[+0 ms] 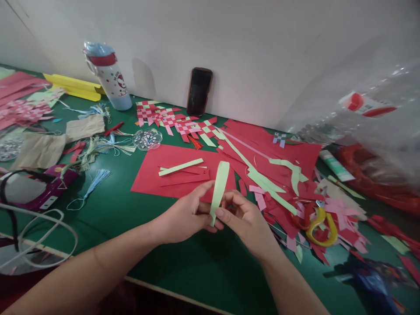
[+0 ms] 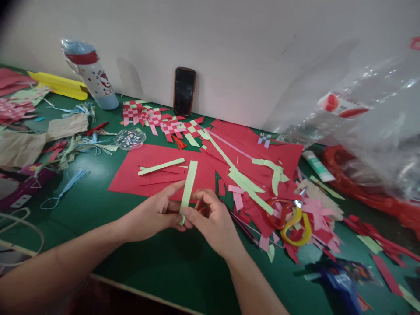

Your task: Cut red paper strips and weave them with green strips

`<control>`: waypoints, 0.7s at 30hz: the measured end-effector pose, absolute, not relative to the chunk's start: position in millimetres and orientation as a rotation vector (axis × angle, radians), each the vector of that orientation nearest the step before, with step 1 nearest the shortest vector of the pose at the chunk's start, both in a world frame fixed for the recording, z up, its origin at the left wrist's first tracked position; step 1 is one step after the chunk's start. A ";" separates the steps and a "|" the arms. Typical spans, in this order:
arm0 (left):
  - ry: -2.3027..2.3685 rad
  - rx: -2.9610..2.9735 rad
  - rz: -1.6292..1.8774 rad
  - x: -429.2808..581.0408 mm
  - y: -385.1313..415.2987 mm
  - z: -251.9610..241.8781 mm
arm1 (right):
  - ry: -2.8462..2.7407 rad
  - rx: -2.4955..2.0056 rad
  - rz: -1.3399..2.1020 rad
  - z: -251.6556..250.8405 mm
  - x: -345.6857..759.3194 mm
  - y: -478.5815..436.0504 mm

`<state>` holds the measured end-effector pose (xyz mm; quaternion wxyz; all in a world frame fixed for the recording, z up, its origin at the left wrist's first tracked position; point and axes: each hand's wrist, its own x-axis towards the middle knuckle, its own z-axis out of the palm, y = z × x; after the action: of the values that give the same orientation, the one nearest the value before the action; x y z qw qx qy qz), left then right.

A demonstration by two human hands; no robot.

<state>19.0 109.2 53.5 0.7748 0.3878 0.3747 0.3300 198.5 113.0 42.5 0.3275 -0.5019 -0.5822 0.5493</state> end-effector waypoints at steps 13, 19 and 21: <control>0.746 0.793 0.573 12.5 109.4 49.9 | -1.222 -1.245 1.265 34.7 202.6 112.4; 0.804 0.828 0.596 14.9 109.0 48.5 | -1.255 -1.183 1.324 34.9 199.0 108.4; 0.823 0.832 0.592 15.7 108.8 47.9 | -1.265 -1.176 1.321 35.8 197.7 107.5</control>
<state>15.7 108.8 47.9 0.7926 0.3868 0.3826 0.2754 197.7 107.5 35.8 0.4649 -0.4790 -0.5151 0.5377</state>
